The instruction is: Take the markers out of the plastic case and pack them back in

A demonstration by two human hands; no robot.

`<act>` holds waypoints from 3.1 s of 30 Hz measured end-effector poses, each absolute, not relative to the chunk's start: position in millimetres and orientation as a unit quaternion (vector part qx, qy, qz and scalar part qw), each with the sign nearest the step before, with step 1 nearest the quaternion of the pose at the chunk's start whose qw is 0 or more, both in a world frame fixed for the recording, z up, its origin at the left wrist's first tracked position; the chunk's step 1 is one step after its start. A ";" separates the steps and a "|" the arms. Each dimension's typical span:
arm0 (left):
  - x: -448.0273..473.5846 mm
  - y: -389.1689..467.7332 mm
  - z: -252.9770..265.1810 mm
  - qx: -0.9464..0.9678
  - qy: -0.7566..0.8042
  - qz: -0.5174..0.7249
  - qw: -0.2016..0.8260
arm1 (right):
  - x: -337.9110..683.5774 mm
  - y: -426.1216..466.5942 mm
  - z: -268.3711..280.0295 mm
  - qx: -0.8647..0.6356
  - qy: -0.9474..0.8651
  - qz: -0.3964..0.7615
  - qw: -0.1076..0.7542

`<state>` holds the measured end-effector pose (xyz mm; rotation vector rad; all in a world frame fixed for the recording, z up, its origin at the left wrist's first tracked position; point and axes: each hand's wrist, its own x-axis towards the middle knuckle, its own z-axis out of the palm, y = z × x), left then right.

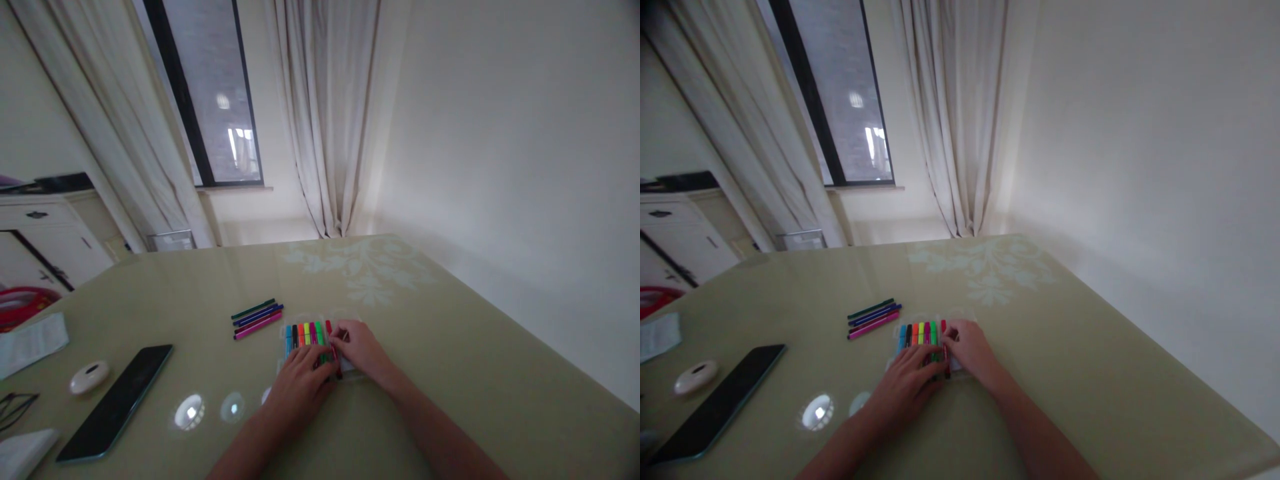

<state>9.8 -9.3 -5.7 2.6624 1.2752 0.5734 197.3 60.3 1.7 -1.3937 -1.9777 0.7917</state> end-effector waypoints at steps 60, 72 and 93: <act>4.2 -6.8 -12.4 0.880 0.398 0.239 0.106 | 227.1 82.6 6.8 -0.494 -0.604 0.472 0.410; 11.1 -8.2 -14.4 0.893 0.412 0.179 0.030 | 204.5 61.5 7.1 -0.551 -0.732 0.272 0.294; -14.6 10.6 -11.1 0.841 0.461 0.269 0.088 | 205.6 61.3 4.2 -0.559 -0.768 0.194 0.244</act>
